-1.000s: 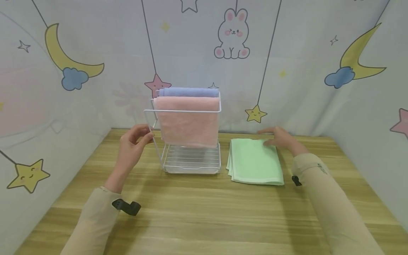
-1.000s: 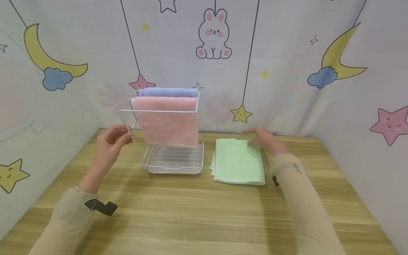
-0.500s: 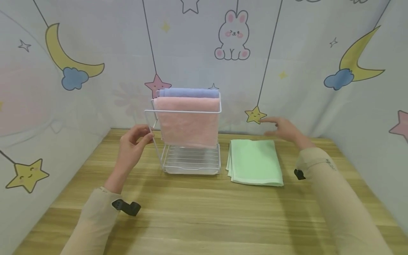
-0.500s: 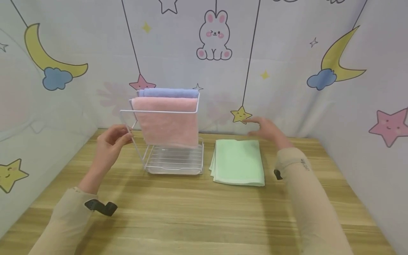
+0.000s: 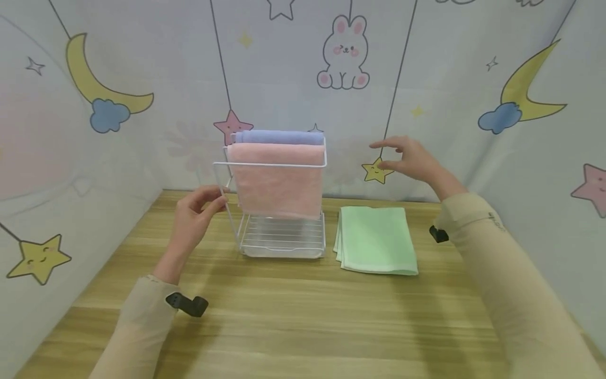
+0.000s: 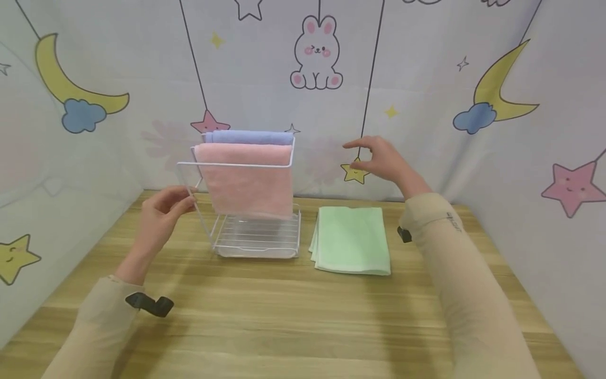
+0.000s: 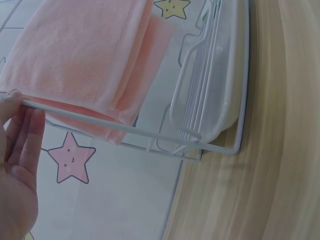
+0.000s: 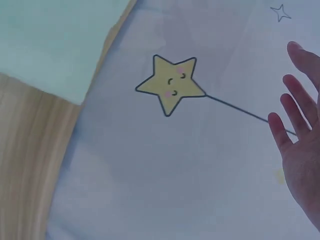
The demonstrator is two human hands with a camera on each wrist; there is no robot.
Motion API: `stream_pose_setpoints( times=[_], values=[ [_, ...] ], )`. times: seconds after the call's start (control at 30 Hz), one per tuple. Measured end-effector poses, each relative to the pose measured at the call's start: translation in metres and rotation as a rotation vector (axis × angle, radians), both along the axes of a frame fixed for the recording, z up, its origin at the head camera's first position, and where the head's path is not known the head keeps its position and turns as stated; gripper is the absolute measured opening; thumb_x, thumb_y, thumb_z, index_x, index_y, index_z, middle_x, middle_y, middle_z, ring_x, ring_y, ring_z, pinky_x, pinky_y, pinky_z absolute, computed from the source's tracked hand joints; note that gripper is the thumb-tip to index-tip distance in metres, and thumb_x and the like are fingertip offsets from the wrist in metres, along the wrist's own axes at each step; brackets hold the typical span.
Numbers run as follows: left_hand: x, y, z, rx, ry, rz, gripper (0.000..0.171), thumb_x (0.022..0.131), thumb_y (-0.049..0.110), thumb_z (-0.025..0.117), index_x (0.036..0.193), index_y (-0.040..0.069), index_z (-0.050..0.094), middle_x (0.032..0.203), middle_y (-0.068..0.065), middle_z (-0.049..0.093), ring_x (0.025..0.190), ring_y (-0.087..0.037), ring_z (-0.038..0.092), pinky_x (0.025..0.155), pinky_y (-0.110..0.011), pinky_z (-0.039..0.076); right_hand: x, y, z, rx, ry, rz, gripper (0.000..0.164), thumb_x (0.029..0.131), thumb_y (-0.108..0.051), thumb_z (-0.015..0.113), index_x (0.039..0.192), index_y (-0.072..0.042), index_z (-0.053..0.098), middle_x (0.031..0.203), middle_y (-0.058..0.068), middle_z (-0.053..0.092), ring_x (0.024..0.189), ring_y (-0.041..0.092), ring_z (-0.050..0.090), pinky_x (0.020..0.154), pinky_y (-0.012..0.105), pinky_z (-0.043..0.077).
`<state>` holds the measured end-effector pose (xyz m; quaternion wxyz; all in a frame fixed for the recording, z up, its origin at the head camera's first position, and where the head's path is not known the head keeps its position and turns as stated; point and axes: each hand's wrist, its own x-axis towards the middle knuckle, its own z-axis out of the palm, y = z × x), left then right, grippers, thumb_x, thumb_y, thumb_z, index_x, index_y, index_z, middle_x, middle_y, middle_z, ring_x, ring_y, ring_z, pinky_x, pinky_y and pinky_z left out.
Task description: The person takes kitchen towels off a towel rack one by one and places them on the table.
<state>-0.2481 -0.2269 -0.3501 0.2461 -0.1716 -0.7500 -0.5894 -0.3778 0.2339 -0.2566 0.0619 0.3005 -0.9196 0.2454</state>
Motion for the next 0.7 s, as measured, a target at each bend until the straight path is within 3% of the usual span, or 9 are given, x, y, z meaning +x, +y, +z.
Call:
stream_pose_setpoints(
  times=[0.33,0.7],
  values=[
    [0.0,0.002,-0.002,0.021,-0.005,0.029,0.021,0.09,-0.001,0.069,0.109,-0.008,0.066,0.1,0.022,0.071,0.087,0.002,0.065,0.081,-0.013,0.061,0.007,-0.041,0.041,-0.016,0.116,0.09,0.045,0.093,-0.018,0.07,0.136,-0.011,0.059,0.143,0.007,0.058,0.138,0.028,0.047,0.11,0.051,0.048],
    [0.003,0.002,-0.004,-0.048,-0.012,0.097,0.024,0.09,0.006,0.071,0.113,-0.001,0.068,0.092,0.026,0.069,0.083,0.006,0.066,0.076,-0.01,0.06,0.025,-0.089,0.072,-0.019,0.195,0.197,0.043,0.096,-0.023,0.066,0.136,-0.012,0.058,0.141,0.004,0.06,0.131,0.023,0.052,0.108,0.045,0.051]
  ],
)
